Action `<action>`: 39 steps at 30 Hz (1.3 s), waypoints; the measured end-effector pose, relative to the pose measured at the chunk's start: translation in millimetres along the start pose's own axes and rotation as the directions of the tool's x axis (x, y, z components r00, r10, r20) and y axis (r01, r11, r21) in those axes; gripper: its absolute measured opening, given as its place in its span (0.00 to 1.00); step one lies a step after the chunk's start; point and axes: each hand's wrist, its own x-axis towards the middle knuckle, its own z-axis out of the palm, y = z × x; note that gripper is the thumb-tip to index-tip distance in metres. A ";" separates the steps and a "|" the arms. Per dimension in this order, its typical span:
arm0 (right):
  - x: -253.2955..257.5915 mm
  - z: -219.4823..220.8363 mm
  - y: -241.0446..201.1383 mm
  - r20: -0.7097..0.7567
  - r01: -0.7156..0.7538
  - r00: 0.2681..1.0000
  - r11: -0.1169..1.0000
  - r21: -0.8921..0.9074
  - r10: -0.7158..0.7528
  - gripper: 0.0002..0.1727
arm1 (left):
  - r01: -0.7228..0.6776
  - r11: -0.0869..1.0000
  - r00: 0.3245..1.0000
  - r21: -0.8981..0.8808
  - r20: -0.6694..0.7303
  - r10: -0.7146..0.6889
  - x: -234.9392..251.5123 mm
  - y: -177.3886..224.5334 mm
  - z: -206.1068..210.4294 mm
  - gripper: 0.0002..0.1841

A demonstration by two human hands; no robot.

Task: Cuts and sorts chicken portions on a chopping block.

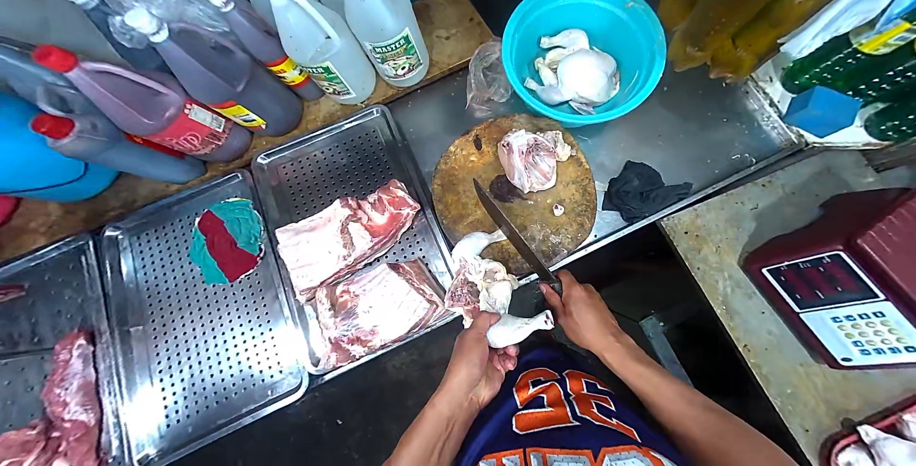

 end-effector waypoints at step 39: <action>31.1 1.6 59.4 -0.156 -0.049 0.983 0.963 0.266 0.094 0.31 | -0.375 0.631 0.904 0.679 0.418 0.087 80.2 151.6 -25.9 0.09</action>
